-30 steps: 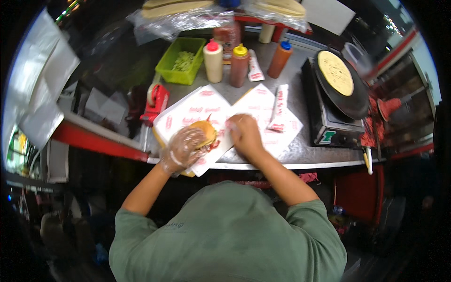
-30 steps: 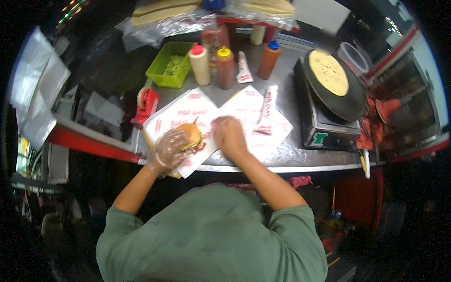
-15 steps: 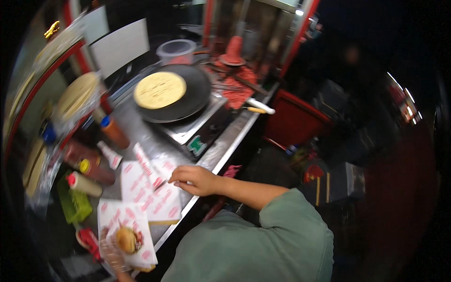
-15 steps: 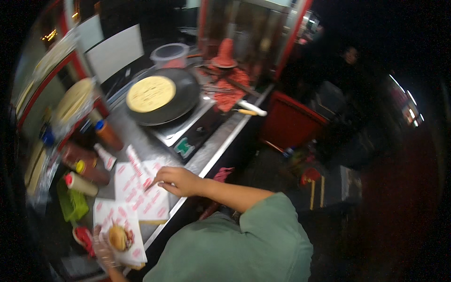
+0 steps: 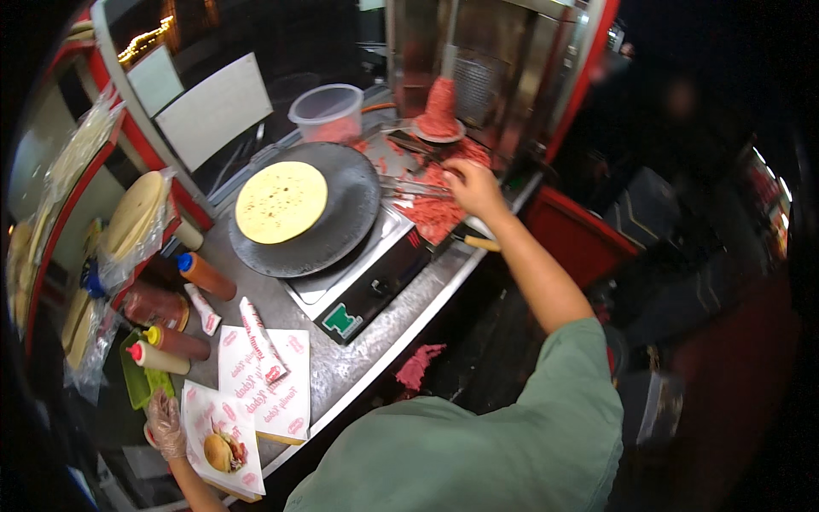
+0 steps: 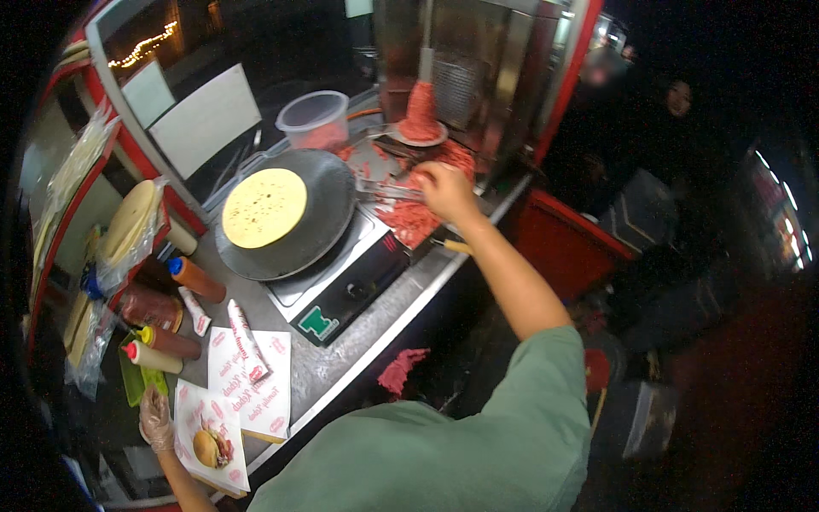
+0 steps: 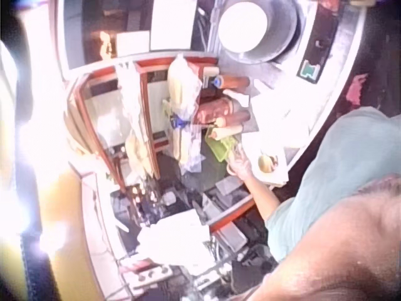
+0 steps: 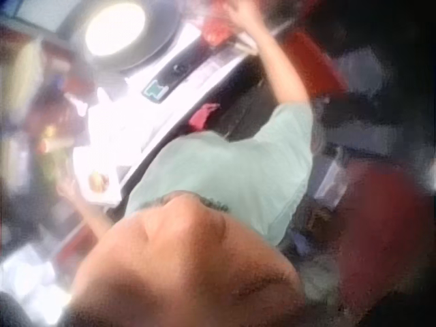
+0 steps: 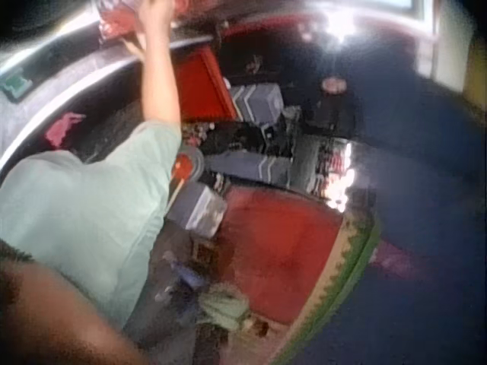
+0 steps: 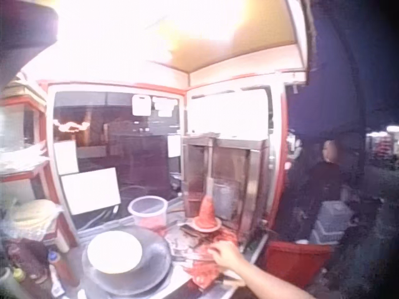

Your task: The person assembles tacos by placing cooked meat and shredded lettuce on tortillas, adding sauces, and wrapping them in paper. The person uses a spatula to flip tortillas on a griddle and handles condiment bottles to apply sauces.

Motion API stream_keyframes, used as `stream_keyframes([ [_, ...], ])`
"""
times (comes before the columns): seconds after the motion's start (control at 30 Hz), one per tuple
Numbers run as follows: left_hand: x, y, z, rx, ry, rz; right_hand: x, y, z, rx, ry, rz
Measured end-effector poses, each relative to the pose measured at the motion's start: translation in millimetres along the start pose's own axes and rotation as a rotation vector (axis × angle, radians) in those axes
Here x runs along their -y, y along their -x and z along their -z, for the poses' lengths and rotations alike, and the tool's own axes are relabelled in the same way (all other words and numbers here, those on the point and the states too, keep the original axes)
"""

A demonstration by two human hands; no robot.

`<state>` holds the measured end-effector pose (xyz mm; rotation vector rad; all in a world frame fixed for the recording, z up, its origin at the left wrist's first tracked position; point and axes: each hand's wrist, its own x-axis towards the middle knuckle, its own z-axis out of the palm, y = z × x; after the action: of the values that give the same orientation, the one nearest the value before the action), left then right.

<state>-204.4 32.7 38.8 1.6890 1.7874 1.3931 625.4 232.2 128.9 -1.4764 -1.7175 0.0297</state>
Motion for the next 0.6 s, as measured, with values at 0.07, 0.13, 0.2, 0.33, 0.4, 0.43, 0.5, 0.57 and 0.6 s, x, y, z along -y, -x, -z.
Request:
stream_keyframes([
  [0.07, -111.2, 15.8, -30.6, 0.076, -0.012, -0.005, -25.9, -15.7, -6.1, 0.18, 0.243, -0.004],
  [0.13, -205.4, 51.8, -76.3, 0.13, 0.073, -0.046, -17.6, -17.5, -23.9, 0.336, 0.394, -0.018],
  [0.2, -248.3, 65.2, -120.5, 0.321, 0.059, -0.217, -30.1, -30.2, -41.2, 0.465, 0.432, 0.012],
  [0.33, -297.8, 73.8, -191.6, 0.608, -0.096, -0.347, -71.2, -53.2, -67.3, 0.607, 0.434, 0.132],
  [0.4, -279.6, 97.4, -210.2, 0.67, -0.061, -0.299, -72.8, -70.1, -73.6, 0.641, 0.39, 0.184],
  [0.43, -277.5, 108.9, -215.4, 0.679, -0.051, -0.237, -70.0, -68.6, -68.7, 0.637, 0.389, 0.206],
  [0.5, -269.4, 126.4, -227.5, 0.714, -0.012, -0.148, -70.6, -66.4, -61.8, 0.626, 0.362, 0.18],
  [0.57, -275.5, 131.5, -235.0, 0.887, 0.029, 0.073, -77.0, -68.6, -63.5, 0.629, 0.293, 0.104],
  [0.6, -271.2, 137.1, -239.8, 0.88, 0.018, 0.046, -84.6, -68.6, -69.3, 0.571, 0.193, 0.083],
])
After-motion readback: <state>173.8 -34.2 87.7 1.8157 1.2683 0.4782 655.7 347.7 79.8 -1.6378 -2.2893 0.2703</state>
